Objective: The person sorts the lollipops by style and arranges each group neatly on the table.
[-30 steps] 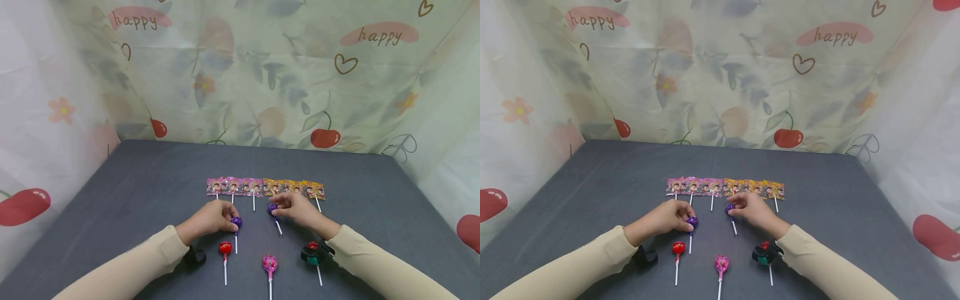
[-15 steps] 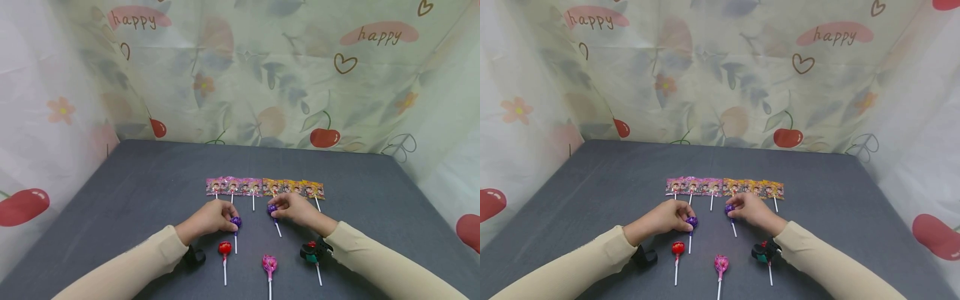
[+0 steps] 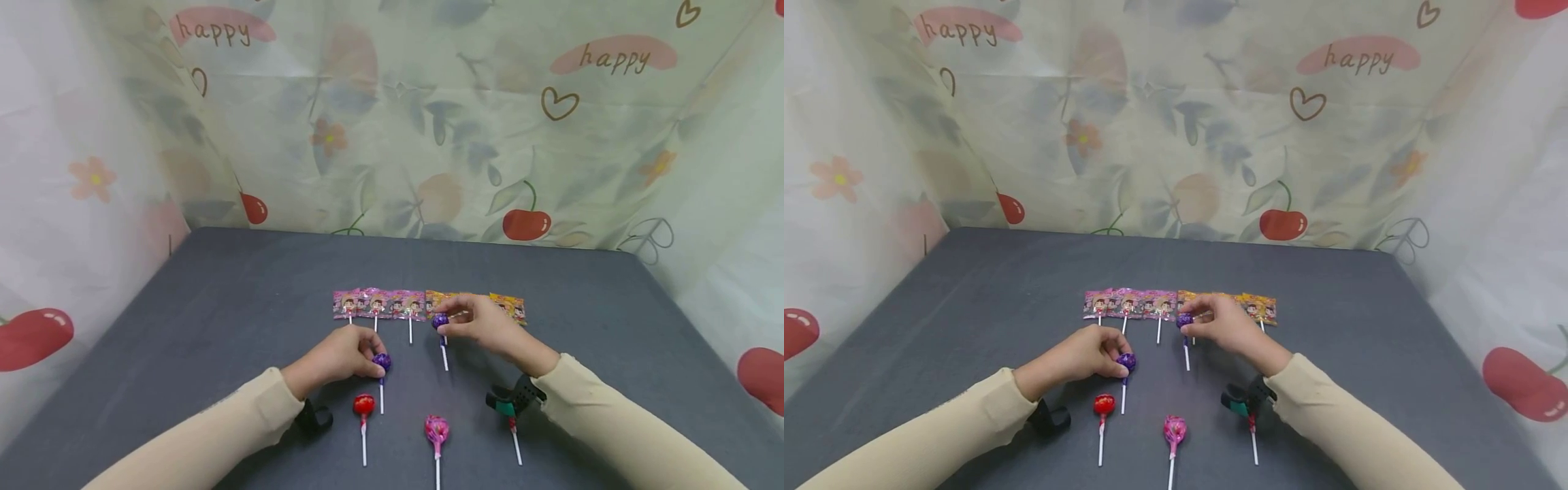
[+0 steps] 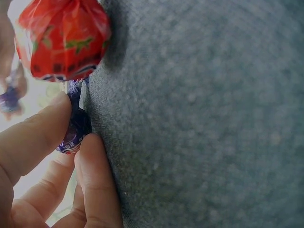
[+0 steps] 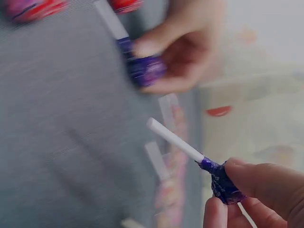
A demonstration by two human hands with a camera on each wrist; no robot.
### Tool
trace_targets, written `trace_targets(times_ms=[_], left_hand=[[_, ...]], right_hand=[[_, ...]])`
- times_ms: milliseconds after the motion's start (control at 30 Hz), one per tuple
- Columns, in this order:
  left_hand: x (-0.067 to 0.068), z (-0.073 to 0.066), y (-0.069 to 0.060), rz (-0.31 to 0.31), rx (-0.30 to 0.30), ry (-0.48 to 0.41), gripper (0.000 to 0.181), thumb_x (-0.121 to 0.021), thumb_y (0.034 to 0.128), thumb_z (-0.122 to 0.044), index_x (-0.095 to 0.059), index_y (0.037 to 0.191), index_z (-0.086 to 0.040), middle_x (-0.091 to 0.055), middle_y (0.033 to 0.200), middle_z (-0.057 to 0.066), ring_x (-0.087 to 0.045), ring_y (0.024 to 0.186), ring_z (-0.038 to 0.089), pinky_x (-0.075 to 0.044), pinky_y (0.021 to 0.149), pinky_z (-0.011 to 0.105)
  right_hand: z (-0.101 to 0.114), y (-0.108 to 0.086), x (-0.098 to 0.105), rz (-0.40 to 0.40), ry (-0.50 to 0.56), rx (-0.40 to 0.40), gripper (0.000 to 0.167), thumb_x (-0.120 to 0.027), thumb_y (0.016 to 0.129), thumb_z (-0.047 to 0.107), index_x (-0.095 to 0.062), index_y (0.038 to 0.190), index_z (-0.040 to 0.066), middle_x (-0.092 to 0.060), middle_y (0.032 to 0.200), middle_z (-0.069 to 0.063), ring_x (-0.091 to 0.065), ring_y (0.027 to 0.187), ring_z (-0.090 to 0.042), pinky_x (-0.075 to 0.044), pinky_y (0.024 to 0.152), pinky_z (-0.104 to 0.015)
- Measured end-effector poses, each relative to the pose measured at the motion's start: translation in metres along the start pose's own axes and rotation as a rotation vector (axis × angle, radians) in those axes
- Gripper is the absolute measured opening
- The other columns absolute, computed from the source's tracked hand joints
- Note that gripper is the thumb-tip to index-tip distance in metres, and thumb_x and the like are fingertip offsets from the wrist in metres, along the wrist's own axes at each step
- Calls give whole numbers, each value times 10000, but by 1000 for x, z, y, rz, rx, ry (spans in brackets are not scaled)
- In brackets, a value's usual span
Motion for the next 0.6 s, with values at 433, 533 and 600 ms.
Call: trace_targets(times_ms=[433,533,600], left_hand=[[1,-1,0,10,-10,15,203,-824,773,-159,-678,912,-140,-574,767,38,-506,658,155,-400,548,257],[1,0,1,15,-8,14,202,-820,777,-161,-676,917,-141,-574,770,39,-507,661,155,-402,546,256],[1,0,1,17,-5,10,201,-818,780,-158,-675,920,-143,-575,773,39,-509,661,155,-406,545,255]], right_hand=[[34,0,-23,71,88,103,335,-732,868,140,-656,1173,24,-634,1159,-129,-655,947,-203,-543,820,-339],[29,5,-37,113,53,124,300,-734,862,112,-668,1136,10,-653,1102,-137,-679,935,-224,-559,814,-350],[26,8,-45,142,34,138,274,-736,856,92,-676,1108,3,-662,1077,-135,-685,926,-230,-567,804,-344]])
Point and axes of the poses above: each hand's wrist, its own y-axis towards the middle knuckle, its own x-axis out of the back of the hand, z = x × y, the point moved 8 cm from there along y, towards the middle knuckle
